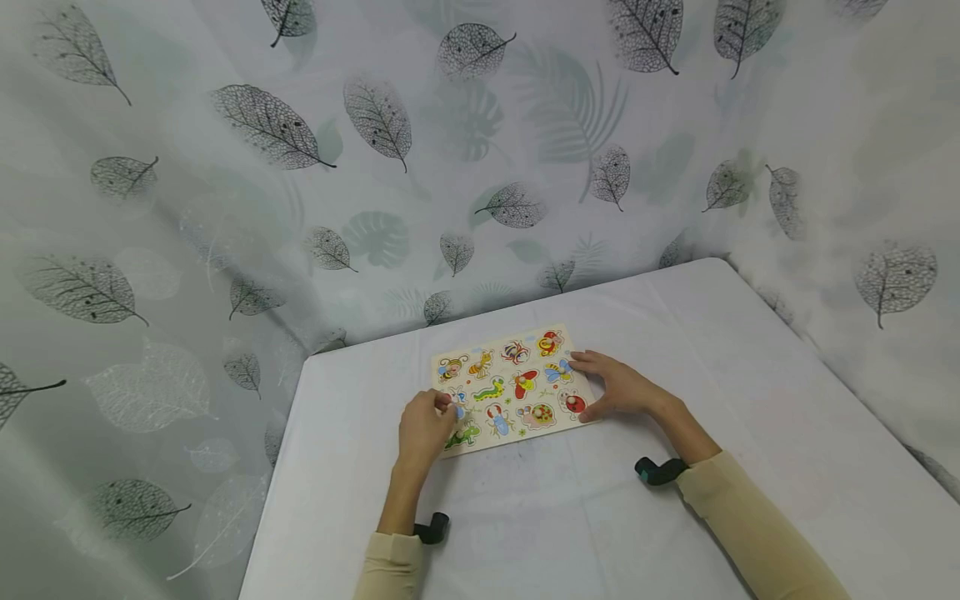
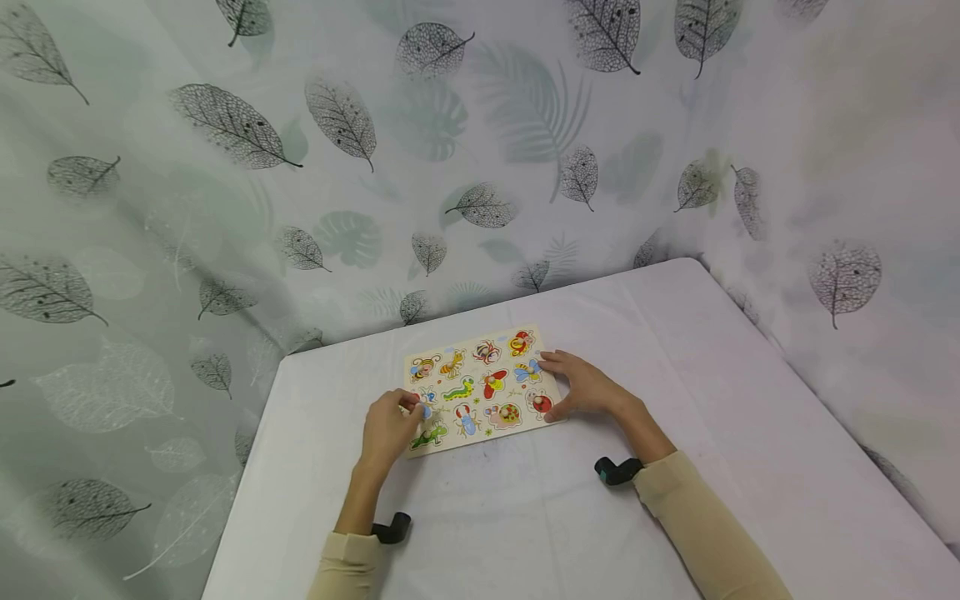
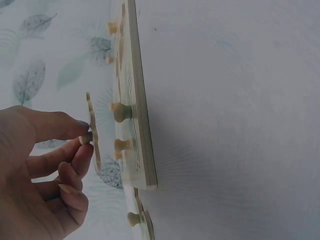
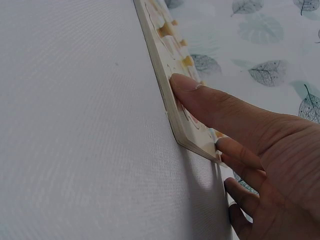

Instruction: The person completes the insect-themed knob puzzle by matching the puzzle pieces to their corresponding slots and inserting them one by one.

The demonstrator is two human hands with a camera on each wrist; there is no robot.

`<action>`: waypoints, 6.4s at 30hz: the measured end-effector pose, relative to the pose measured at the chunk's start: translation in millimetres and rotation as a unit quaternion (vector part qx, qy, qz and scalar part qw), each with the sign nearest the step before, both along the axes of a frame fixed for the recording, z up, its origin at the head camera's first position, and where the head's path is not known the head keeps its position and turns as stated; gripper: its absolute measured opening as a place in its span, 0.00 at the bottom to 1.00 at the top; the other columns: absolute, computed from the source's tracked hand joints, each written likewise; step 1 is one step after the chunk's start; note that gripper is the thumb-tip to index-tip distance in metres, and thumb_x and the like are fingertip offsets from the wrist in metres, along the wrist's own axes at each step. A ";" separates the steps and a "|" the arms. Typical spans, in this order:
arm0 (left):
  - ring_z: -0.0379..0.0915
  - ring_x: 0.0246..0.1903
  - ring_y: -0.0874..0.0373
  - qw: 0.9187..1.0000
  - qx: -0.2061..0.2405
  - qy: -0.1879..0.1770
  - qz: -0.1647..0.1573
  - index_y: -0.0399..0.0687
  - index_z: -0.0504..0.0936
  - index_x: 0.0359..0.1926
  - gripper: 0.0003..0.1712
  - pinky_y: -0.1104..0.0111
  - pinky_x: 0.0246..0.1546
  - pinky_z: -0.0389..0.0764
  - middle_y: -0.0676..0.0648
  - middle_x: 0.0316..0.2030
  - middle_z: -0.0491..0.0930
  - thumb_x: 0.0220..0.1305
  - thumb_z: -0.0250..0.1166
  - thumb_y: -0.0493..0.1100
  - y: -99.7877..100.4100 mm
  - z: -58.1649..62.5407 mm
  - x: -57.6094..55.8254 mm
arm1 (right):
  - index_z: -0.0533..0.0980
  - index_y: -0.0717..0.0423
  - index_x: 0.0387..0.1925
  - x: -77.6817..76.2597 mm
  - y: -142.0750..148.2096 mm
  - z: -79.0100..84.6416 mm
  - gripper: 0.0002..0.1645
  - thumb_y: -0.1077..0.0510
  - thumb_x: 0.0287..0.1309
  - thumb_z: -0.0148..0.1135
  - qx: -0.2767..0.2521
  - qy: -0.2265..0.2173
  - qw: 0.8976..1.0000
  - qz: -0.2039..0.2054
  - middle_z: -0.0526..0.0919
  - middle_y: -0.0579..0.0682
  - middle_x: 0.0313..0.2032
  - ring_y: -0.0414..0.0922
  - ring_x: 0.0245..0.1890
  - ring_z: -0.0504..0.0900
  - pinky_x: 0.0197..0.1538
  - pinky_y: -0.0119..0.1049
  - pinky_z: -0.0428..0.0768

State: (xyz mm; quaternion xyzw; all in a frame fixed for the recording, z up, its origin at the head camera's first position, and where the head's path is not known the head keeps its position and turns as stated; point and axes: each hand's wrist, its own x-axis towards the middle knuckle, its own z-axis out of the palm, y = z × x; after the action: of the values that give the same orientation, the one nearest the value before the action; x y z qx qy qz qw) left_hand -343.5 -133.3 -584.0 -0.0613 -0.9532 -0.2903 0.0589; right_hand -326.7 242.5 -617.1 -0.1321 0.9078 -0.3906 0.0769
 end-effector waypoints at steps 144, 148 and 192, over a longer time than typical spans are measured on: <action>0.77 0.34 0.52 0.993 -0.106 -0.054 0.021 0.34 0.85 0.43 0.07 0.61 0.32 0.81 0.43 0.35 0.81 0.68 0.68 0.35 -64.2 11.5 -11.6 | 0.65 0.57 0.77 -2.5 -0.6 -1.2 0.64 0.46 0.42 0.87 0.001 -0.008 1.000 -0.004 0.58 0.56 0.80 0.63 0.81 0.47 0.77 0.68 0.51; 0.78 0.34 0.52 0.995 -0.083 -0.056 0.022 0.35 0.84 0.42 0.06 0.62 0.32 0.81 0.43 0.35 0.82 0.69 0.68 0.36 -66.0 15.2 -9.2 | 0.65 0.58 0.77 -2.3 -0.7 -0.8 0.63 0.46 0.42 0.87 0.000 -0.004 1.000 -0.003 0.58 0.57 0.80 0.63 0.81 0.47 0.77 0.68 0.51; 0.73 0.32 0.57 0.995 -0.089 0.001 -0.053 0.46 0.81 0.36 0.09 0.66 0.30 0.76 0.51 0.32 0.78 0.69 0.71 0.45 8.2 22.5 -10.6 | 0.65 0.59 0.77 -3.7 2.5 -3.4 0.64 0.44 0.42 0.87 0.004 0.008 1.000 0.006 0.58 0.57 0.80 0.63 0.81 0.49 0.77 0.67 0.52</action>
State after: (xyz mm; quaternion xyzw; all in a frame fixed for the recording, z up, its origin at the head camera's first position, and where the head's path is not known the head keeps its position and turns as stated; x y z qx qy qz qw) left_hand -354.0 -125.1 -561.5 -0.1168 -0.9707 -0.2065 0.0393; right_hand -330.4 245.0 -620.5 -0.1407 0.9089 -0.3857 0.0728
